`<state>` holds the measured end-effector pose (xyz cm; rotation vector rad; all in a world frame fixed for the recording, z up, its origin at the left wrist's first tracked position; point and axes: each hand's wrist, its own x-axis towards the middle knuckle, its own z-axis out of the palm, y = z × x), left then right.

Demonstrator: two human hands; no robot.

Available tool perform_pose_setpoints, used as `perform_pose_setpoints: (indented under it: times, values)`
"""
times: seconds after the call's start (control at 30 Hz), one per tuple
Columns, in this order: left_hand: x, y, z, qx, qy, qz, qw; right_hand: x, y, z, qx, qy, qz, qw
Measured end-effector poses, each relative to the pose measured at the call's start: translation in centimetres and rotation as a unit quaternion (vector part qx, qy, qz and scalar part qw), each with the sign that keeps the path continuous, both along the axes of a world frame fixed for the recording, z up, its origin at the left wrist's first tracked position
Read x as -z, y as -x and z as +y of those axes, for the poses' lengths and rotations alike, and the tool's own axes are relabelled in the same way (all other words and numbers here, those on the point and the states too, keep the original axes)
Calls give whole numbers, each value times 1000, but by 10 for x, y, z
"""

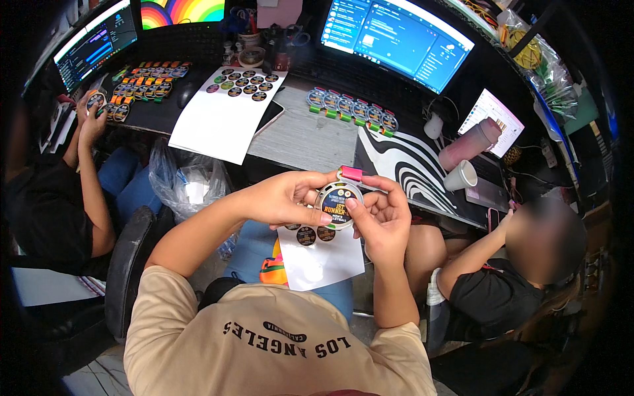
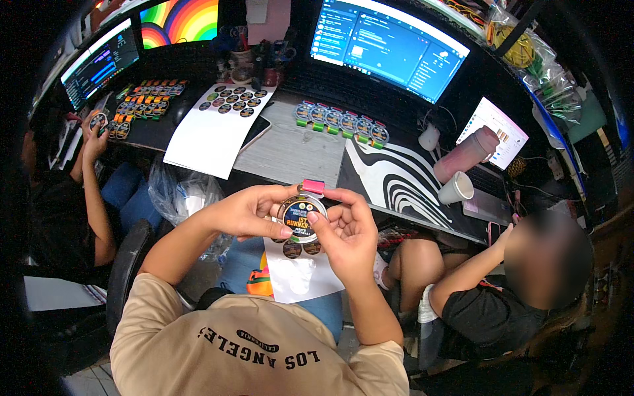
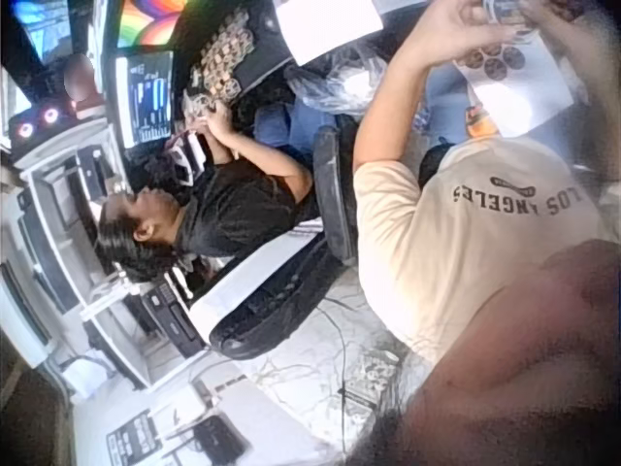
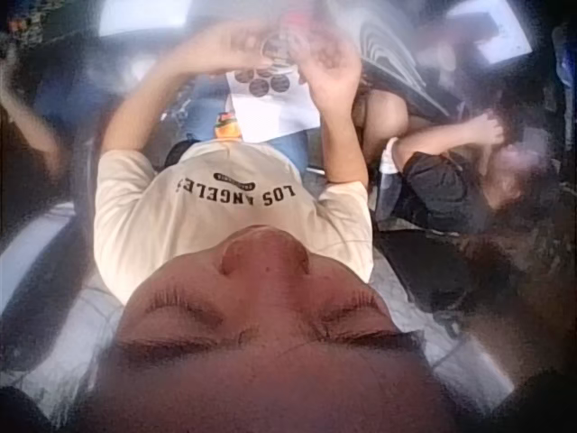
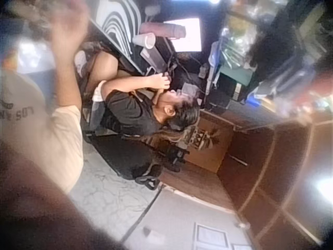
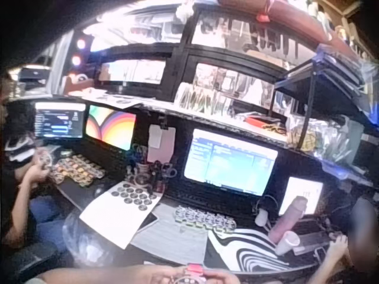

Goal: The person assembles medals by attaching circular stickers to colorful ribbons. They repeatedly pick a sticker, align it with a ribbon, and press it into place, then set the finished medal on the desk. The process is repeated for multiple units.

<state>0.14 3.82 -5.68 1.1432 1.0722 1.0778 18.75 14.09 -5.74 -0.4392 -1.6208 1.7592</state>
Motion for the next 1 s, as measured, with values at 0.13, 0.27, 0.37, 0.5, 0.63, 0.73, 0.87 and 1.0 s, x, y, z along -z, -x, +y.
perform_pose_setpoints:
  times: [0.13, 0.27, 0.37, 0.5, 0.63, 0.73, 0.87, 1.0]
  values:
    - [9, 5, 8, 5, 11, -24, 1000, 13, 8, 11, 24, 18, 7, 1000]
    - [24, 8, 31, 29, 29, -42, 998, 27, 8, 31, -11, 120, 27, 992]
    - [34, 10, 58, 67, 34, -50, 996, 42, 7, 52, 21, 104, 3, 994]
    - [50, 9, 90, -11, 67, -26, 997, 65, 5, 106, 75, 70, -40, 994]
    - [73, -3, 132, -126, 20, -13, 992, 78, 2, 205, 142, 11, -112, 984]
    - [93, -26, 164, -164, -178, 305, 921, 86, 13, 284, 181, 70, -119, 974]
    - [108, -64, 208, -217, -204, 444, 845, 97, 25, 349, 147, 93, -180, 968]
    - [113, -82, 244, -237, -149, 511, 813, 103, 37, 377, 102, 115, -187, 970]
